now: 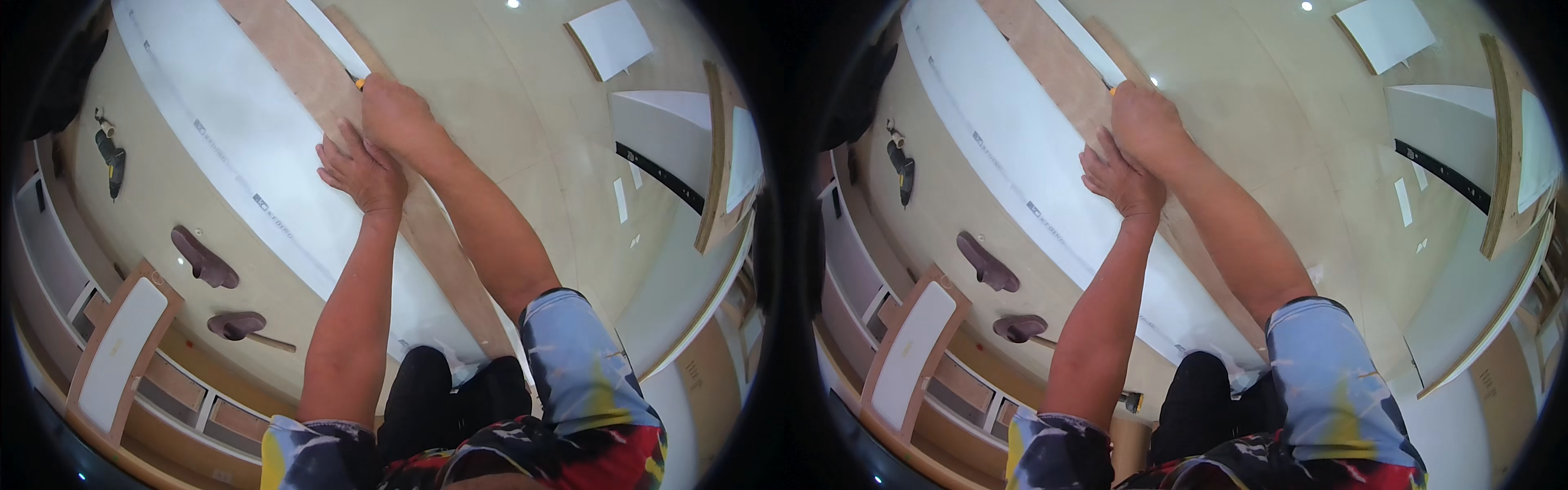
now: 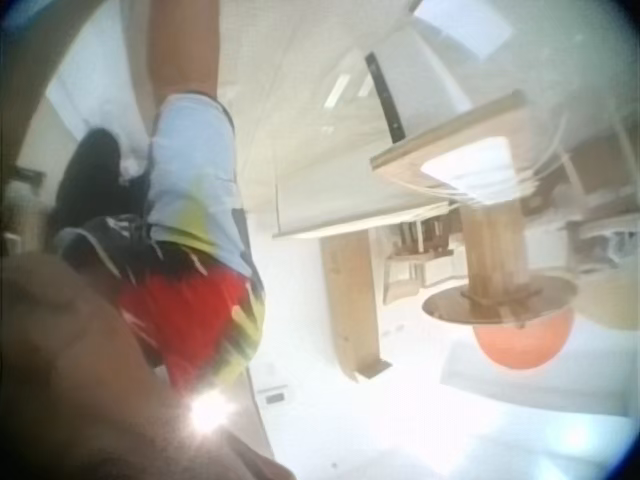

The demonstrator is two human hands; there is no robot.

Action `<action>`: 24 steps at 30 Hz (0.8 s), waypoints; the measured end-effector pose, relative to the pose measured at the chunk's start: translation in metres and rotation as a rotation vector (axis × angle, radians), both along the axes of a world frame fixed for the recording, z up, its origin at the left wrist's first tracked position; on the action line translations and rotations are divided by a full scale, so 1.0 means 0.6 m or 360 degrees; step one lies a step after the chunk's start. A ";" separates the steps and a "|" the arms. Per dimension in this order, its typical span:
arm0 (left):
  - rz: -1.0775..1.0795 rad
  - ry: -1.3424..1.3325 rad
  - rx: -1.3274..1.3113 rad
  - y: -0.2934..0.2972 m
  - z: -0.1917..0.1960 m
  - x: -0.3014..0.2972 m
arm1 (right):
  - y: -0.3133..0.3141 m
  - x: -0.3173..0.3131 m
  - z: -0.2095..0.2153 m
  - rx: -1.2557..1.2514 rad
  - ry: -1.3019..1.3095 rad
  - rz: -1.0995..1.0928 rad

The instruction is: The person kneels on the floor and uses a utility knife to score a white laminate panel along a wooden straightedge. They then measure and mark the panel with a tape measure and pencil.

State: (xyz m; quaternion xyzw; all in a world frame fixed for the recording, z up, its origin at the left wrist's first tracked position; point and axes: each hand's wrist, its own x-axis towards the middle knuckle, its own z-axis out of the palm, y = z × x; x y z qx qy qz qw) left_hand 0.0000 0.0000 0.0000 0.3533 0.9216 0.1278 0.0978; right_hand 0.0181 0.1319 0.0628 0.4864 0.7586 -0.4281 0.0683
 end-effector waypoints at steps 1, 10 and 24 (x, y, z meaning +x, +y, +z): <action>-0.0008 0.0026 0.0031 0.007 -0.001 -0.003 | -0.001 0.003 0.002 0.0020 0.0012 0.0003; 0.0012 0.0008 0.0011 0.004 0.010 0.011 | -0.094 0.111 0.008 0.0028 -0.0011 -0.0059; 0.0050 -0.0055 -0.0003 0.008 0.012 0.008 | -0.051 0.104 0.018 -0.0021 0.0090 -0.0232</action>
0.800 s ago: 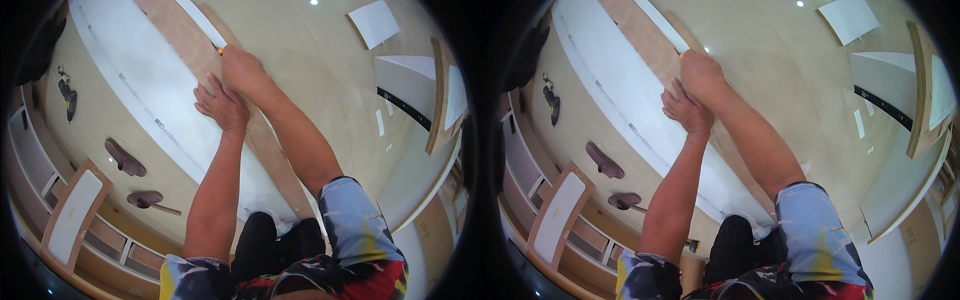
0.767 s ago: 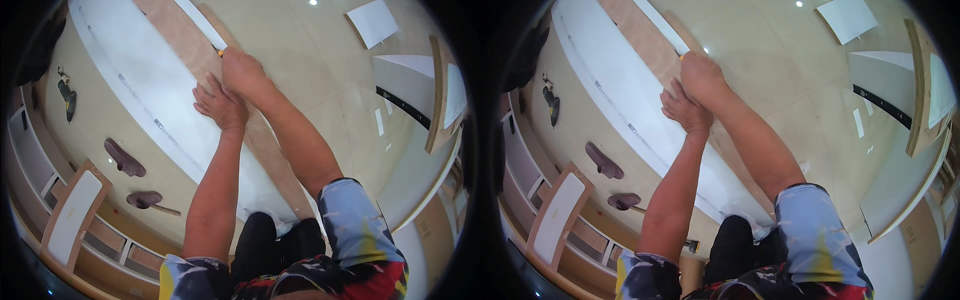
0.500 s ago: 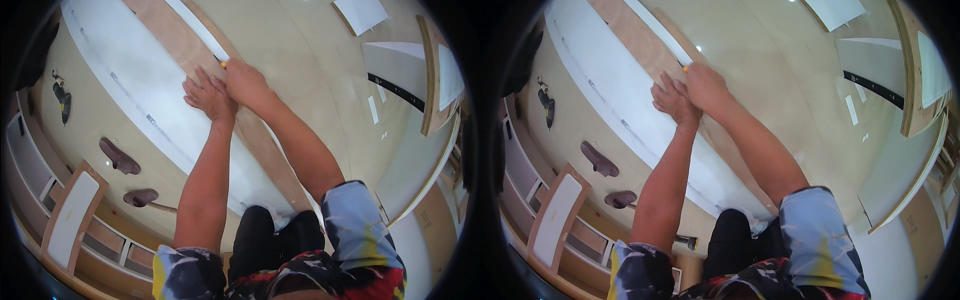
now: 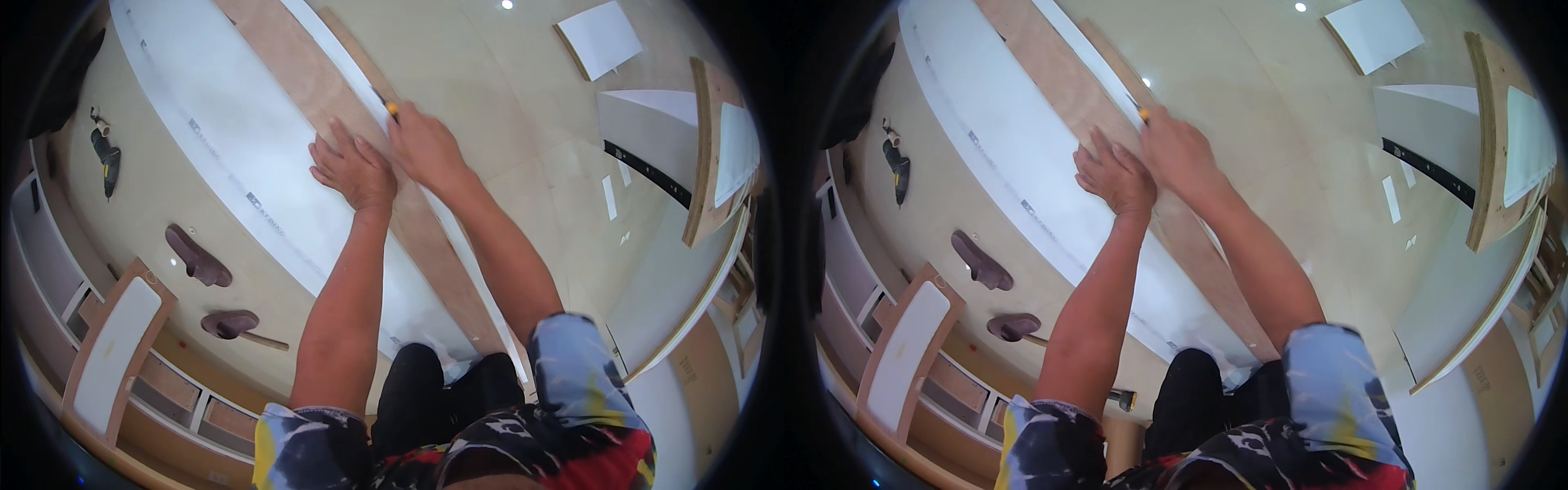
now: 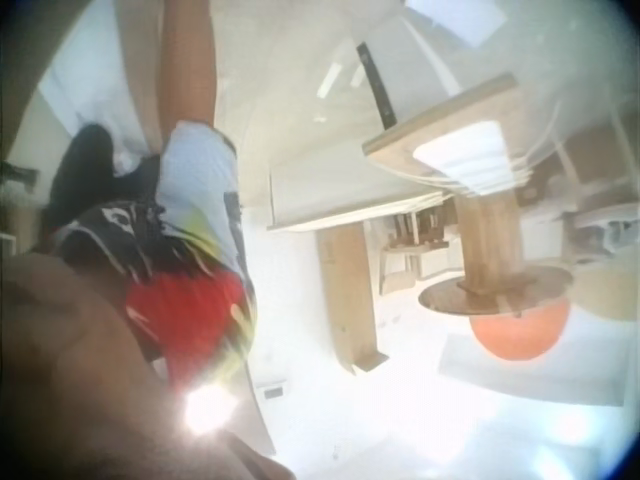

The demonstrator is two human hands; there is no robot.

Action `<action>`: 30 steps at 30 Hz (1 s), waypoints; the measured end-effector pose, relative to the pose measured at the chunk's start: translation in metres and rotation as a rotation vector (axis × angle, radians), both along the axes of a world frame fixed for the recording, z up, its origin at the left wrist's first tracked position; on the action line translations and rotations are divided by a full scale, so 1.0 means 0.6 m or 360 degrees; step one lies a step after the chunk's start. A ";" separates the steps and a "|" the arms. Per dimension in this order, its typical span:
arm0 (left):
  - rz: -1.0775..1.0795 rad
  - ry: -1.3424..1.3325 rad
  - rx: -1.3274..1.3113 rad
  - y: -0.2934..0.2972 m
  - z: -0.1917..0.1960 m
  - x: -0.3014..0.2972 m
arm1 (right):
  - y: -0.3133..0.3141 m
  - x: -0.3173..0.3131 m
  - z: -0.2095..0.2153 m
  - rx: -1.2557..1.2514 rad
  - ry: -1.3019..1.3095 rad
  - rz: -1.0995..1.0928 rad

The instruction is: The person kneels on the floor and uses a utility knife to score a white laminate panel along a wooden straightedge. They then measure and mark the panel with a tape measure and pencil.

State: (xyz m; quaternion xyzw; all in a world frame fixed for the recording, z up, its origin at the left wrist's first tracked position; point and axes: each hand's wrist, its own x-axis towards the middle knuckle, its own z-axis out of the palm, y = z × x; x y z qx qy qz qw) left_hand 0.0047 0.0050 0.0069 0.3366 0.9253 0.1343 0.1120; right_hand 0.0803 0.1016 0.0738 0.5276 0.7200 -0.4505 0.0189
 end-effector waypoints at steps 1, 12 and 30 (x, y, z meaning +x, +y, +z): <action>-0.0017 0.0041 0.0007 -0.002 -0.001 0.000 | 0.015 -0.029 -0.023 0.0053 0.0081 -0.0001; -0.0054 0.0038 0.0061 -0.014 -0.005 -0.001 | 0.044 -0.083 -0.017 0.0090 -0.0007 0.0289; -0.0005 0.0090 0.0019 -0.016 0.000 -0.011 | -0.063 0.102 0.061 -0.0087 -0.0035 -0.0242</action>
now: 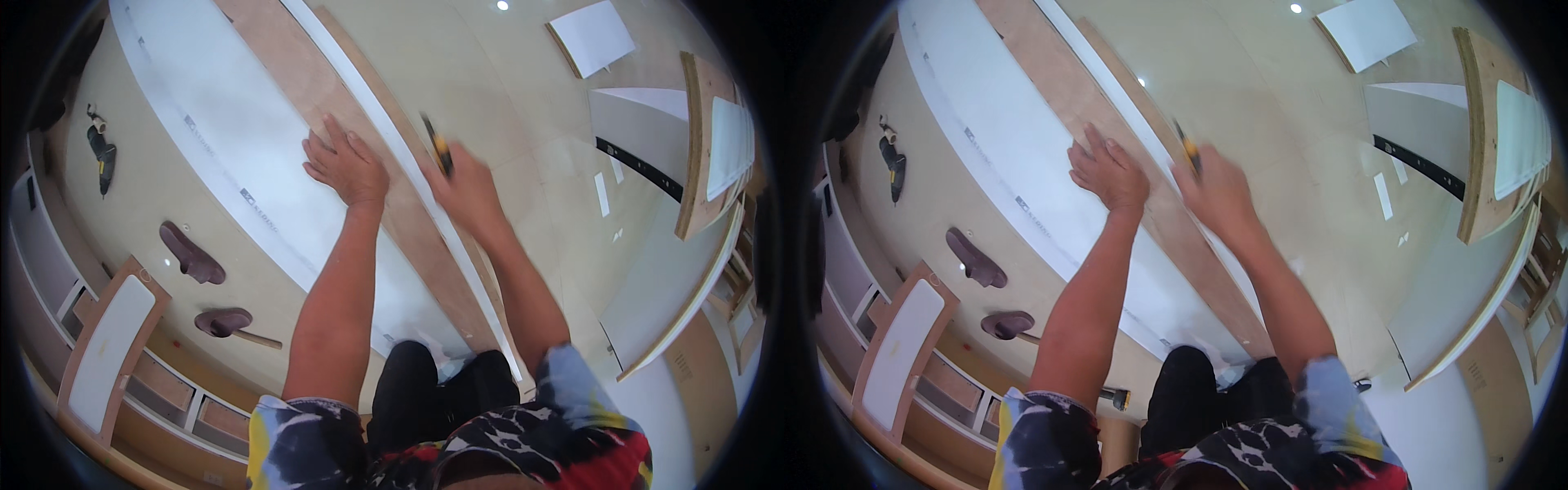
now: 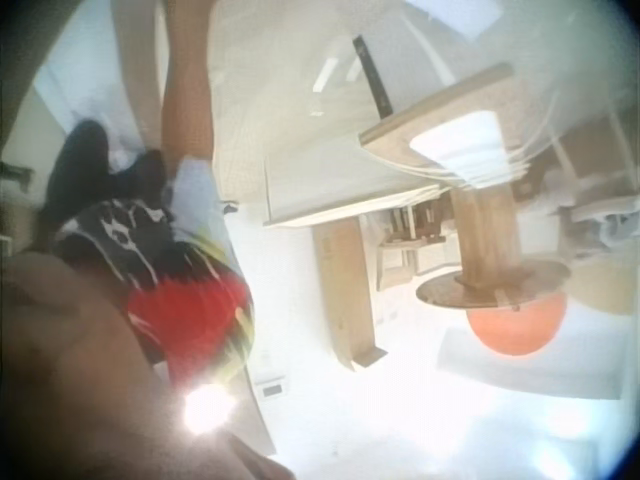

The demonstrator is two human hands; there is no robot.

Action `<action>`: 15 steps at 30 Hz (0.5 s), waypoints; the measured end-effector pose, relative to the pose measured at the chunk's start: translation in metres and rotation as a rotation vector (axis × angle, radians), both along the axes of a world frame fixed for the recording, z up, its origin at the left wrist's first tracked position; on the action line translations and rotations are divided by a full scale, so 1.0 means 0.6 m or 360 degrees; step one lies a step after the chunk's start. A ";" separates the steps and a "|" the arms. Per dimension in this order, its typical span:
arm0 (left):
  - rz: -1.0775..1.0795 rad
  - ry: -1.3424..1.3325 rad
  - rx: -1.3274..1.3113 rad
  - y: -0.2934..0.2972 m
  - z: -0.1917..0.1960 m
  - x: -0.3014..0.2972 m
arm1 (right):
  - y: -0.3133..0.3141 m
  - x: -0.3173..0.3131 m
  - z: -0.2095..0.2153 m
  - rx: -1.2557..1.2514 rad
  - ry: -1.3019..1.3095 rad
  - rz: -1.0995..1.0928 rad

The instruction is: The person kneels on the floor and uses a utility knife to score a white laminate panel along a wooden straightedge. They then measure and mark the panel with a tape measure and pencil.

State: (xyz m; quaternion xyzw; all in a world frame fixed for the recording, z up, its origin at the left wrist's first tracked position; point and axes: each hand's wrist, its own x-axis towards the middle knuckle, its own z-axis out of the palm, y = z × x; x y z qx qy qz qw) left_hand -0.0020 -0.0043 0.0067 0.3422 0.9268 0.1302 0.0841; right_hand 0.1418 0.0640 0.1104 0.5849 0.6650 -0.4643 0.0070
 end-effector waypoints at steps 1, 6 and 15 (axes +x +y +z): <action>0.0007 -0.0052 0.0001 0.007 0.001 0.006 | 0.046 -0.043 -0.031 0.0209 0.0229 -0.0065; 0.0019 -0.0159 -0.0014 0.019 0.015 0.012 | 0.230 -0.286 -0.125 0.0650 0.0484 -0.0045; -0.0021 0.0018 -0.0035 -0.010 -0.014 0.009 | 0.314 -0.391 -0.116 0.0086 0.0302 0.0136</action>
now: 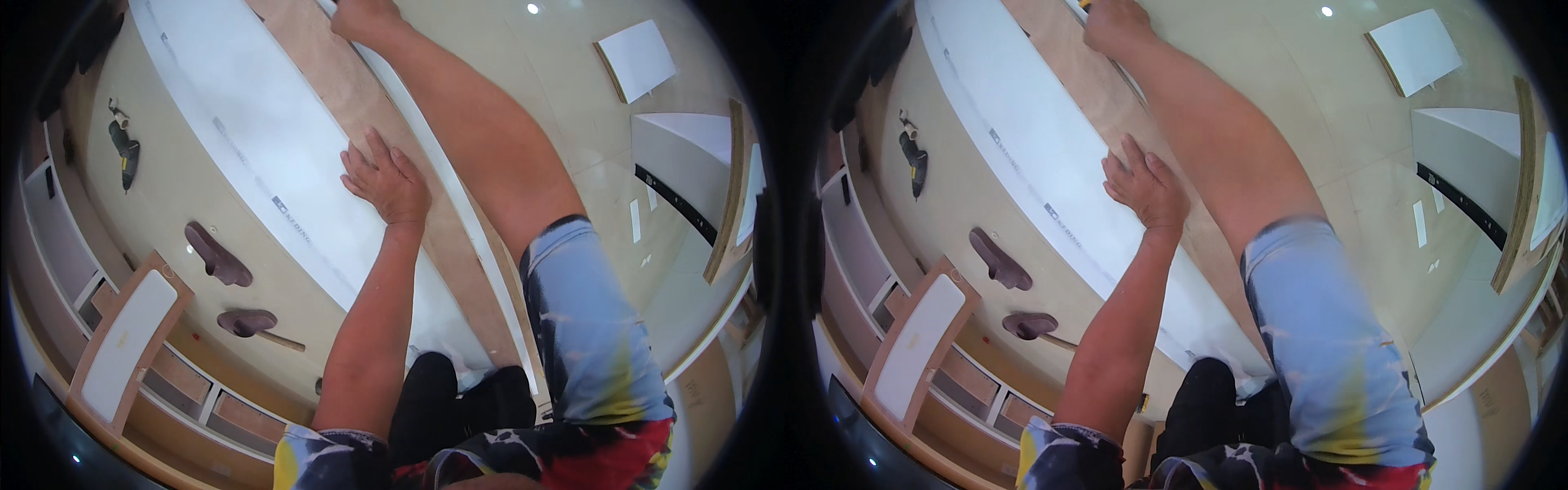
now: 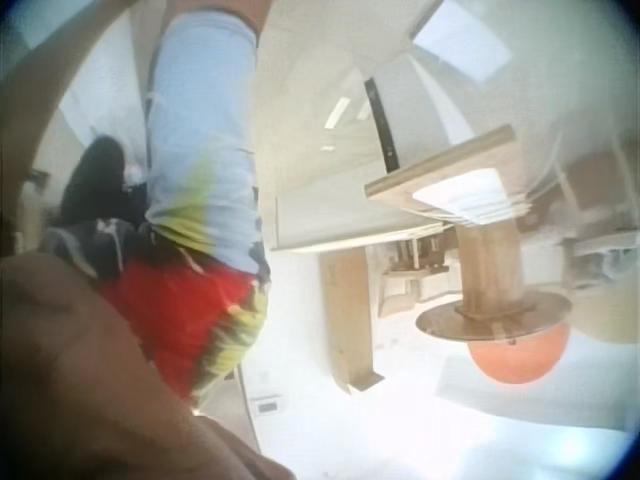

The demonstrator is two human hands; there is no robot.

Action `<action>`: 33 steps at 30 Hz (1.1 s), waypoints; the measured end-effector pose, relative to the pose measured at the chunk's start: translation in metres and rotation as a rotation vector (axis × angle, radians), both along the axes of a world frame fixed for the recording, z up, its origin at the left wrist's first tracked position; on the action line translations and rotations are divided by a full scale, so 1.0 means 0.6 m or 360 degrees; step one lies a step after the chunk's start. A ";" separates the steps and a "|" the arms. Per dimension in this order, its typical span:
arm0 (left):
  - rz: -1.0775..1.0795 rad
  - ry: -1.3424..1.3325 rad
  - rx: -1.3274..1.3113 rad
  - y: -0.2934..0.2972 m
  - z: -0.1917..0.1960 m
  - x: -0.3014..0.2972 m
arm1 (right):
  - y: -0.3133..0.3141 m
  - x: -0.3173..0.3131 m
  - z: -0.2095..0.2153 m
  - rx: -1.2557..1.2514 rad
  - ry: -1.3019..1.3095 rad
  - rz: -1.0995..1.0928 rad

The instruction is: The person kneels on the floor and uses a utility knife to score a white laminate panel along a wooden straightedge. They then measure and mark the panel with a tape measure and pencil.

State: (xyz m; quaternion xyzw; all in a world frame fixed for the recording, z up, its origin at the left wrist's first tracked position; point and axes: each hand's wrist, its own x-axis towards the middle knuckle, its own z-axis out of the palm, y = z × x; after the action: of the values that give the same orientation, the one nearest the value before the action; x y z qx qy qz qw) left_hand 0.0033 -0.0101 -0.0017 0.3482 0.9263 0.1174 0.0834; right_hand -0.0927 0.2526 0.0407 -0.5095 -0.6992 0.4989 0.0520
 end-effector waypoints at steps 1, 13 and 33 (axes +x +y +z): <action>-0.0021 -0.0005 0.0021 0.006 0.000 0.002 | 0.008 -0.005 0.004 0.0108 -0.0080 -0.0004; 0.0008 -0.0082 0.0003 0.027 0.011 0.001 | 0.037 -0.011 -0.094 0.0327 0.0002 0.0042; -0.0043 0.0129 0.0084 0.007 0.006 -0.003 | 0.023 0.007 0.001 -0.0270 0.0125 -0.0271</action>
State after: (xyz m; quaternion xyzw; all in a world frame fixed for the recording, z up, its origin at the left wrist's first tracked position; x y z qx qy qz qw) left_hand 0.0015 -0.0056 0.0021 0.3672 0.9207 0.1264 0.0381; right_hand -0.0886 0.2664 0.0410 -0.5496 -0.6061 0.5696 0.0783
